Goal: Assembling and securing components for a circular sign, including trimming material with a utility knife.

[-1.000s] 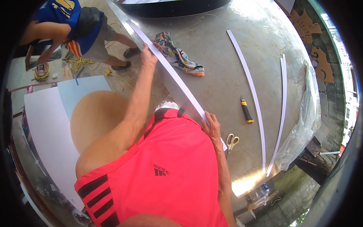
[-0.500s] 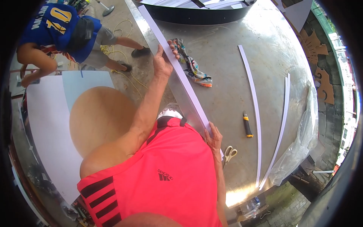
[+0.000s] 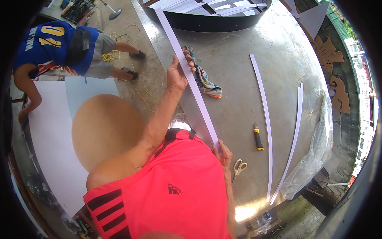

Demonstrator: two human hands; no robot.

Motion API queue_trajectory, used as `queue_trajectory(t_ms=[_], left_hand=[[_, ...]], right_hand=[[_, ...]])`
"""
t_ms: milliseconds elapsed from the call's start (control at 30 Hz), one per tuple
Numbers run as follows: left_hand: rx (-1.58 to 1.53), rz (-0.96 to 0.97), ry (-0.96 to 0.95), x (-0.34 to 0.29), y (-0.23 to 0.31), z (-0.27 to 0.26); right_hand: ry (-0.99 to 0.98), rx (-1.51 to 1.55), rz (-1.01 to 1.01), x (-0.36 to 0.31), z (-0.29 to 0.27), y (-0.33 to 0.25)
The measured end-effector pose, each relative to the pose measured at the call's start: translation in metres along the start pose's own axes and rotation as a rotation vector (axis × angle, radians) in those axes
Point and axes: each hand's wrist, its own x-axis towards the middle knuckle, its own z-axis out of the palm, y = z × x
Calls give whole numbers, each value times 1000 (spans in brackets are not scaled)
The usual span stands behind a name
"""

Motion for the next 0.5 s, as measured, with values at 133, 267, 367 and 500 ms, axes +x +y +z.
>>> queue_trajectory(t_ms=[133, 267, 367, 500], left_hand=[[11, -2, -28, 3, -5, 1], [-12, -25, -101, 7, -9, 0], [-33, -17, -153, 5, -5, -7], [-61, -31, -136, 7, -9, 0]], right_hand=[[75, 28, -97, 0, 6, 6], [88, 26, -110, 0, 6, 10], [51, 18, -104, 3, 1, 0], [103, 32, -52, 3, -1, -2]])
